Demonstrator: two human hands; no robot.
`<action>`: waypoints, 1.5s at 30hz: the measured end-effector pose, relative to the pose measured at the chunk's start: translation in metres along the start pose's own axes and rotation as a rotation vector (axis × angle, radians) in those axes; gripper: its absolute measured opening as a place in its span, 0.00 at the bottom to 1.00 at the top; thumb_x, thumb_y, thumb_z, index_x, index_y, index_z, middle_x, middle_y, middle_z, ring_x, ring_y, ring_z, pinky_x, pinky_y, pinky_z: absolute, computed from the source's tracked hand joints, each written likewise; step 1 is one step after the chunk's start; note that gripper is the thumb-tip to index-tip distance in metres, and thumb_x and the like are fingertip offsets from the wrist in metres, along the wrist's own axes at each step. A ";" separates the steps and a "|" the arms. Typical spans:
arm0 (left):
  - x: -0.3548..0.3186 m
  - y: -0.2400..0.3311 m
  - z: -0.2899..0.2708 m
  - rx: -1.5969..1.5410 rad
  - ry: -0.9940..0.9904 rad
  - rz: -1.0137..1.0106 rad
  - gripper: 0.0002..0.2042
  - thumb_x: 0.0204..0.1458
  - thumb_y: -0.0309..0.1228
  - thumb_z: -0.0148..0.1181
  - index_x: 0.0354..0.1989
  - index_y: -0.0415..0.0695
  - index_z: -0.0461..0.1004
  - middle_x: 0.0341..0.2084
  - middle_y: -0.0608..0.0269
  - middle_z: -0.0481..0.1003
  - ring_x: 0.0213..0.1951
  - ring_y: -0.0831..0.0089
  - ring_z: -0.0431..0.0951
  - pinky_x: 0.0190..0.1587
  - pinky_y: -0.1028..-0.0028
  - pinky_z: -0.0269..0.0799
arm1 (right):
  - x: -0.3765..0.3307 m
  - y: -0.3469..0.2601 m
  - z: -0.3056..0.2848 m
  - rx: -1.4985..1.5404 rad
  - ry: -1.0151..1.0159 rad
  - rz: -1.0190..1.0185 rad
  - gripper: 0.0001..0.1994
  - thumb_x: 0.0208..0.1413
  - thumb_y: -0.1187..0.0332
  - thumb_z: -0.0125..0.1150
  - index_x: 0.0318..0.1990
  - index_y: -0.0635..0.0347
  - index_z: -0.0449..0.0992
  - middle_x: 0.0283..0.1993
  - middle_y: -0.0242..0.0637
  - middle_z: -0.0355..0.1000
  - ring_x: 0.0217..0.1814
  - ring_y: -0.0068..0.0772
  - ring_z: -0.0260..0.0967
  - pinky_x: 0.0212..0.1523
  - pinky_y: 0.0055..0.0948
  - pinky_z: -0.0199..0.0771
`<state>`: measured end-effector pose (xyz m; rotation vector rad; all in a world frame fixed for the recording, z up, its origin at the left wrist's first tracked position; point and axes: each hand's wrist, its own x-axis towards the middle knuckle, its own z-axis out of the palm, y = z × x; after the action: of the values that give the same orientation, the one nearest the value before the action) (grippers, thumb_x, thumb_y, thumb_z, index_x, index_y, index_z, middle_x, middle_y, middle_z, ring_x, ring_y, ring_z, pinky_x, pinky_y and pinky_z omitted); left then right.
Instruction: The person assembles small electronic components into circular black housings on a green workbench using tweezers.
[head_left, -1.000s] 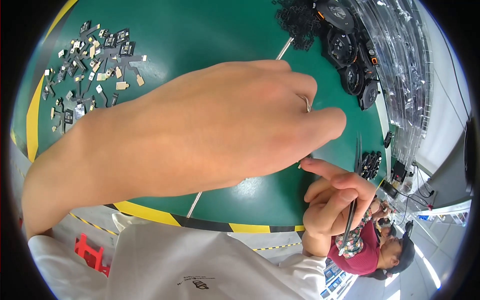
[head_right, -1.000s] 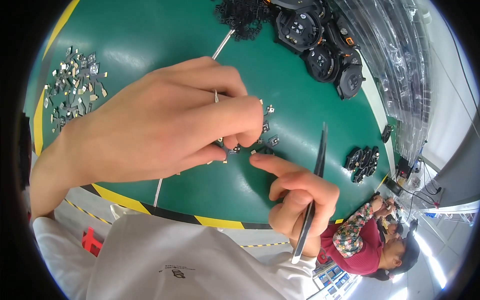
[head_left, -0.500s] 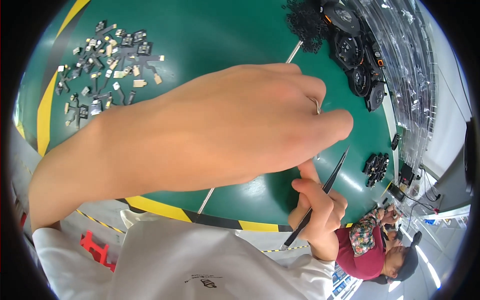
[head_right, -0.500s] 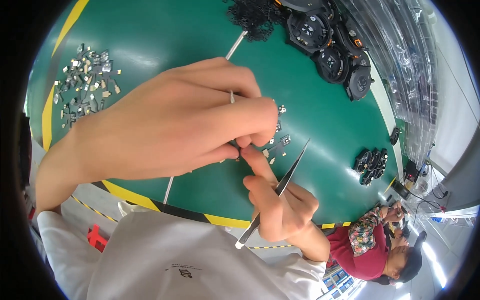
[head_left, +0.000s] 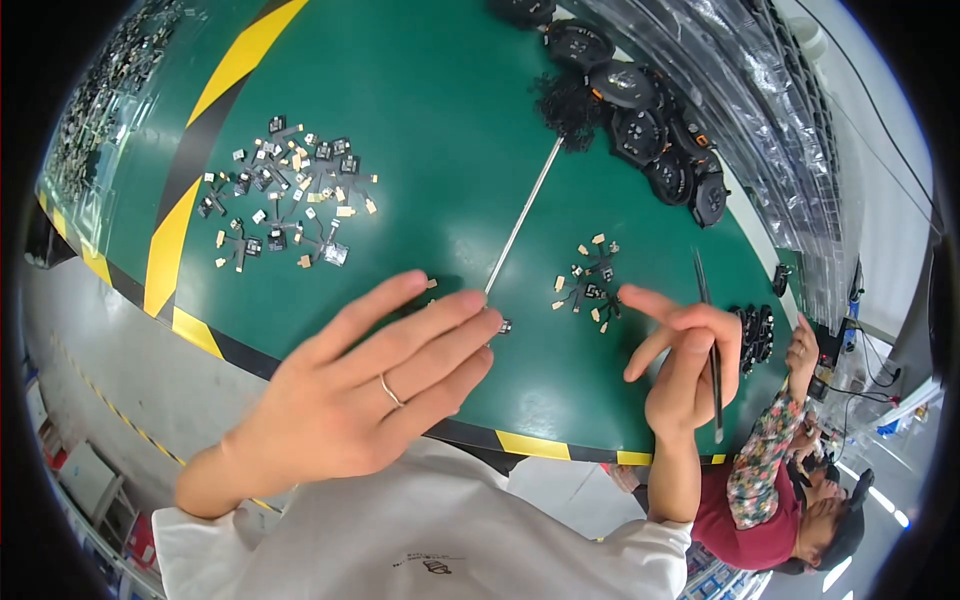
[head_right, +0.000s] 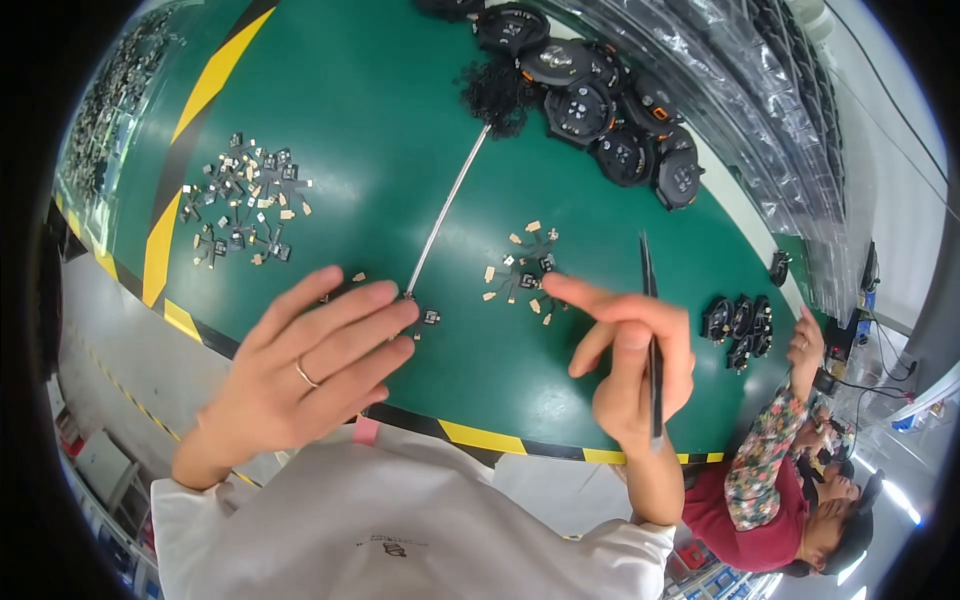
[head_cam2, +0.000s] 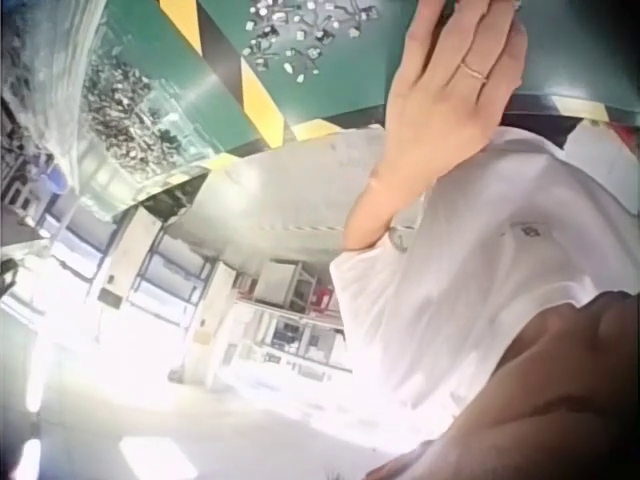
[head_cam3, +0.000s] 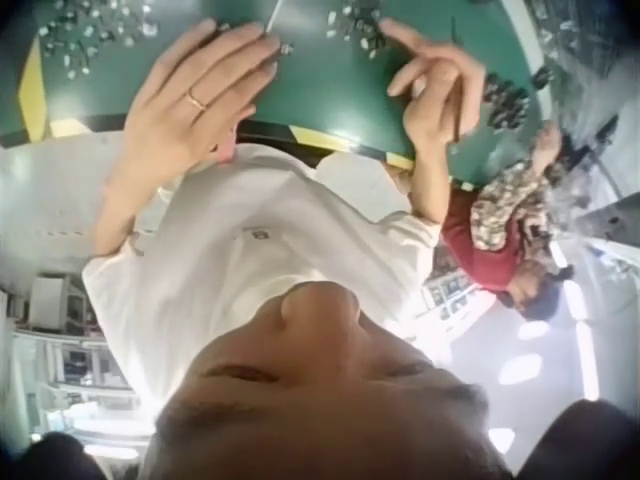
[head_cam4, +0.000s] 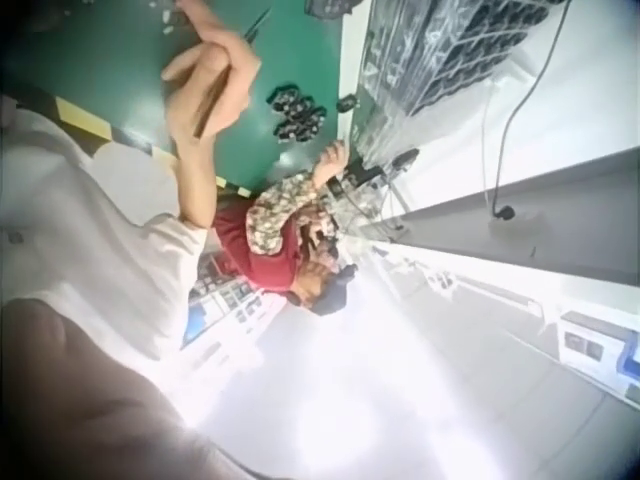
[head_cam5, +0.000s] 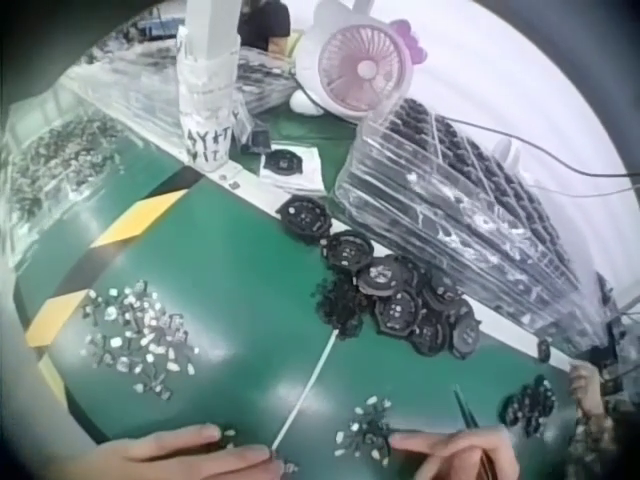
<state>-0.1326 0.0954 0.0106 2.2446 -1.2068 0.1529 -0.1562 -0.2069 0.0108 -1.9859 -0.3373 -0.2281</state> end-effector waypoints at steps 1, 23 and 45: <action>-0.002 0.002 0.001 0.006 -0.027 -0.026 0.17 0.50 0.32 0.66 0.48 0.39 0.81 0.56 0.55 0.79 0.62 0.57 0.76 0.68 0.52 0.69 | 0.004 -0.002 -0.001 0.004 0.021 0.033 0.18 0.79 0.60 0.38 0.54 0.69 0.66 0.43 0.64 0.80 0.16 0.23 0.66 0.30 0.21 0.72; -0.008 0.003 0.016 0.115 -0.023 -0.014 0.21 0.45 0.36 0.69 0.50 0.46 0.82 0.61 0.68 0.75 0.63 0.64 0.75 0.68 0.56 0.71 | 0.073 0.013 0.020 -0.429 -0.118 -0.247 0.11 0.55 0.81 0.69 0.46 0.71 0.83 0.39 0.44 0.84 0.36 0.35 0.81 0.38 0.27 0.79; -0.008 0.002 0.019 0.109 -0.001 -0.009 0.19 0.45 0.36 0.69 0.47 0.46 0.83 0.60 0.67 0.76 0.61 0.64 0.76 0.66 0.56 0.72 | 0.066 0.023 0.007 -0.112 -0.115 0.016 0.11 0.66 0.80 0.59 0.52 0.78 0.80 0.46 0.54 0.82 0.45 0.42 0.83 0.48 0.33 0.84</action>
<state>-0.1416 0.0905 -0.0070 2.3435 -1.2155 0.2184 -0.0863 -0.2005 0.0088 -2.1164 -0.3894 -0.1251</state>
